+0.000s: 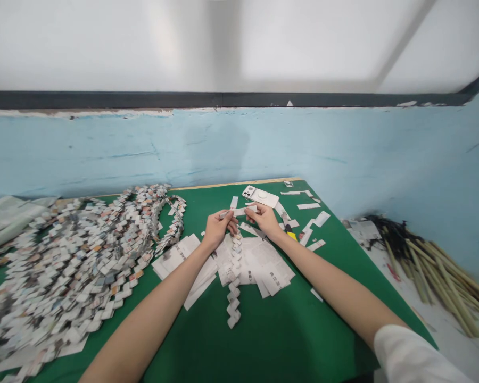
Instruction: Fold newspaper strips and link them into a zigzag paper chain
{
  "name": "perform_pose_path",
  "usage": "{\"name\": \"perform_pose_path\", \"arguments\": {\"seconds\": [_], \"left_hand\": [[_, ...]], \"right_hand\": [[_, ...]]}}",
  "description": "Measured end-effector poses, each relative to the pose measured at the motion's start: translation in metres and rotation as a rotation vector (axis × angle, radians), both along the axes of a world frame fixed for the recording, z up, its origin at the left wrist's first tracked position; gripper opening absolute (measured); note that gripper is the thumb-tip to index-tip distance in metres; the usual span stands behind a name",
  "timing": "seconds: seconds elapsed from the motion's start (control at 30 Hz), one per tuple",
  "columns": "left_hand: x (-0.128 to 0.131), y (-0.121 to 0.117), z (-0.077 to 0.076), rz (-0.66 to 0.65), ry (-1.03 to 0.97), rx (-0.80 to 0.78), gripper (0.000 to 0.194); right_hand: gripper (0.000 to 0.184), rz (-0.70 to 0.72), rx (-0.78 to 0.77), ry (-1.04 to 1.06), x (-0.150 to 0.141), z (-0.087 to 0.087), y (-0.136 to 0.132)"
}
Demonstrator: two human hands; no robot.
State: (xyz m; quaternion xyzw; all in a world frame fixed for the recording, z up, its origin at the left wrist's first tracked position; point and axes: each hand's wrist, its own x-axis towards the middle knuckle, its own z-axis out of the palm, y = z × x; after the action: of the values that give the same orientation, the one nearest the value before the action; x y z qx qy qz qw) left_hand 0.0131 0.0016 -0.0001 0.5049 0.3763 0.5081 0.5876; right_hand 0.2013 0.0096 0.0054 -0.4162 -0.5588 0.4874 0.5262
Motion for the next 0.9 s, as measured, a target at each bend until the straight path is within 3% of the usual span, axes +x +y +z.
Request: {"name": "perform_pose_path", "arguments": {"seconds": [0.23,0.43,0.67,0.8,0.9], "left_hand": [[-0.0022,0.0032,-0.0010,-0.019,-0.094,-0.077,0.063],[-0.0054,0.0071,-0.0044,-0.031,-0.108,-0.082,0.062],[-0.0045,0.0074,-0.0054,0.021,-0.080,-0.063,0.060],[-0.0050,0.0067,-0.0032,-0.055,-0.103,-0.083,0.059],[-0.0055,0.0052,-0.0014,-0.079,-0.126,-0.088,0.046]], "right_hand": [[0.041,-0.042,0.006,0.049,0.0006,-0.0038,0.0033],[0.034,-0.017,-0.024,0.140,0.0019,-0.0036,0.0031],[0.031,-0.073,0.030,0.106,-0.0022,0.0018,0.0034],[0.025,-0.063,-0.001,0.168,-0.0004,-0.0007,0.0038],[0.017,-0.064,-0.038,0.231,0.0016,-0.0029,0.0037]]}}
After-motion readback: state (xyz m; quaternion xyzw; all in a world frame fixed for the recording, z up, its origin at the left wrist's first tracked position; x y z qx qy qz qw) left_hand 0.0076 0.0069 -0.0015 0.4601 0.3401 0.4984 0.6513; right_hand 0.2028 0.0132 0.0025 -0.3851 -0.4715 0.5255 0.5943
